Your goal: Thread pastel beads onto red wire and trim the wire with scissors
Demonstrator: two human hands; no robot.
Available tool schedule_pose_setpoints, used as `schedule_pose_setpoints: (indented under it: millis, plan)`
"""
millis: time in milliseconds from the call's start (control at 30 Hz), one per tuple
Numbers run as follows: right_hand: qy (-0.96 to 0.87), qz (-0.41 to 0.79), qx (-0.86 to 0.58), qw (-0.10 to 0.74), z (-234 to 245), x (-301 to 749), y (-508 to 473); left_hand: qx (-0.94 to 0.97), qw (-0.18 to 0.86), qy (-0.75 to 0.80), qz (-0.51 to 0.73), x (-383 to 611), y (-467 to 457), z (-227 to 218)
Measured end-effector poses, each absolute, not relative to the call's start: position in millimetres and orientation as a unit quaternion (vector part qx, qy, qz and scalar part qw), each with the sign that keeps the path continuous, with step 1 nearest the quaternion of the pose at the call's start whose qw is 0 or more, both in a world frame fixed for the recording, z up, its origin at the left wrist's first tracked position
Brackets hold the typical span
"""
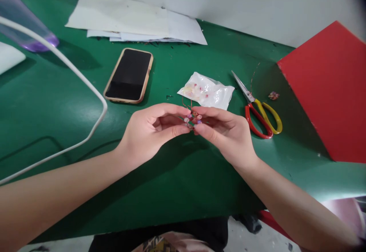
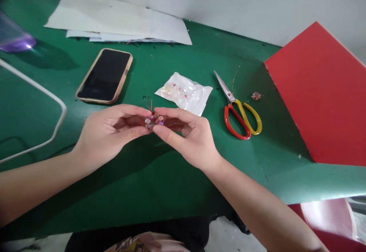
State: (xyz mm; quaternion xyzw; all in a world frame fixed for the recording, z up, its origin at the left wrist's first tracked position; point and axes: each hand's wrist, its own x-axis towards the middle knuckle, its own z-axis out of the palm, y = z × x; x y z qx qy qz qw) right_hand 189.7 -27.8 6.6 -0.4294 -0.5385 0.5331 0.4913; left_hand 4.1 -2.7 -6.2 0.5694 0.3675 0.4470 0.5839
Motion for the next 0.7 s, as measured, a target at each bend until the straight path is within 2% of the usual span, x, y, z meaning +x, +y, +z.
schedule_pose_setpoints:
  millis: [400,700]
  plan:
    - [-0.632,0.388,-0.414,0.528,4.8,185.7,-32.7,0.604,0.474,0.403,0.498,4.7,-10.7,-4.1]
    - [-0.656,0.328,-0.404,0.547,2.6,183.7,-33.8,0.599,0.473,0.379,0.524,6.0,-12.3,-7.0]
